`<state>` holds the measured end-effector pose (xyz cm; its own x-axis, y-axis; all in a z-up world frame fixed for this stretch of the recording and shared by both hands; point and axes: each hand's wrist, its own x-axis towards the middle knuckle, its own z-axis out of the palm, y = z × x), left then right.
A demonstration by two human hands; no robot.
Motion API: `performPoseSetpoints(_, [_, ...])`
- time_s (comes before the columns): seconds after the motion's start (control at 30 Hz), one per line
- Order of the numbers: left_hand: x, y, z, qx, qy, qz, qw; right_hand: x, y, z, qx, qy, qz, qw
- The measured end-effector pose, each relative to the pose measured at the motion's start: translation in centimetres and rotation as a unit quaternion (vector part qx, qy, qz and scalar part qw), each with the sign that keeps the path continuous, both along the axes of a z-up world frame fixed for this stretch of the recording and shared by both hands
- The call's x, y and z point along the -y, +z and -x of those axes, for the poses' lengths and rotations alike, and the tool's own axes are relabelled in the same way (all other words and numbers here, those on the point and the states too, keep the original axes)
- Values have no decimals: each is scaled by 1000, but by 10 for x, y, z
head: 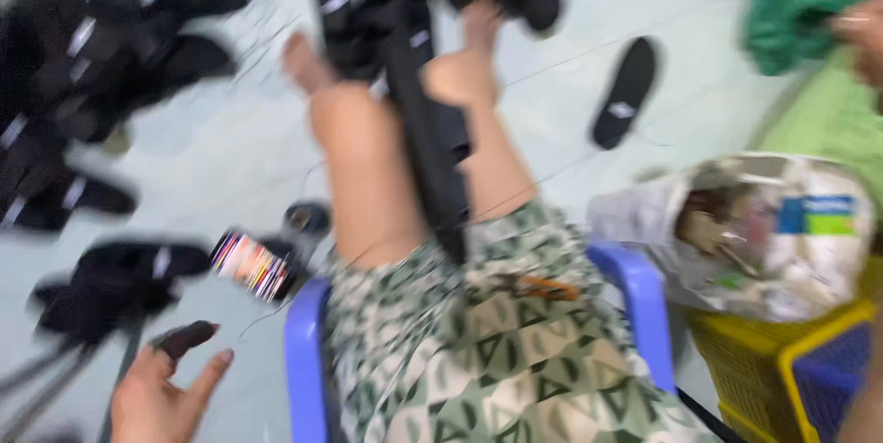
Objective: The person sits on a blue plastic chair and hand-sews a black slipper using a needle and thread. They repeatedly push the needle through the slipper's upper and pull the thread to stitch the material together. A smartphone playing a video is visible on the floor nearby.
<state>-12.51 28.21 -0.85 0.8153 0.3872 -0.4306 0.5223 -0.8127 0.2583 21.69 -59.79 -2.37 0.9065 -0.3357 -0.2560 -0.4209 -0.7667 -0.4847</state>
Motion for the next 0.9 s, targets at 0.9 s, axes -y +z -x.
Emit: performPoseSetpoints(0.9, [289, -34, -112, 218, -189, -77, 955, 30, 64, 27, 161, -58, -52, 984])
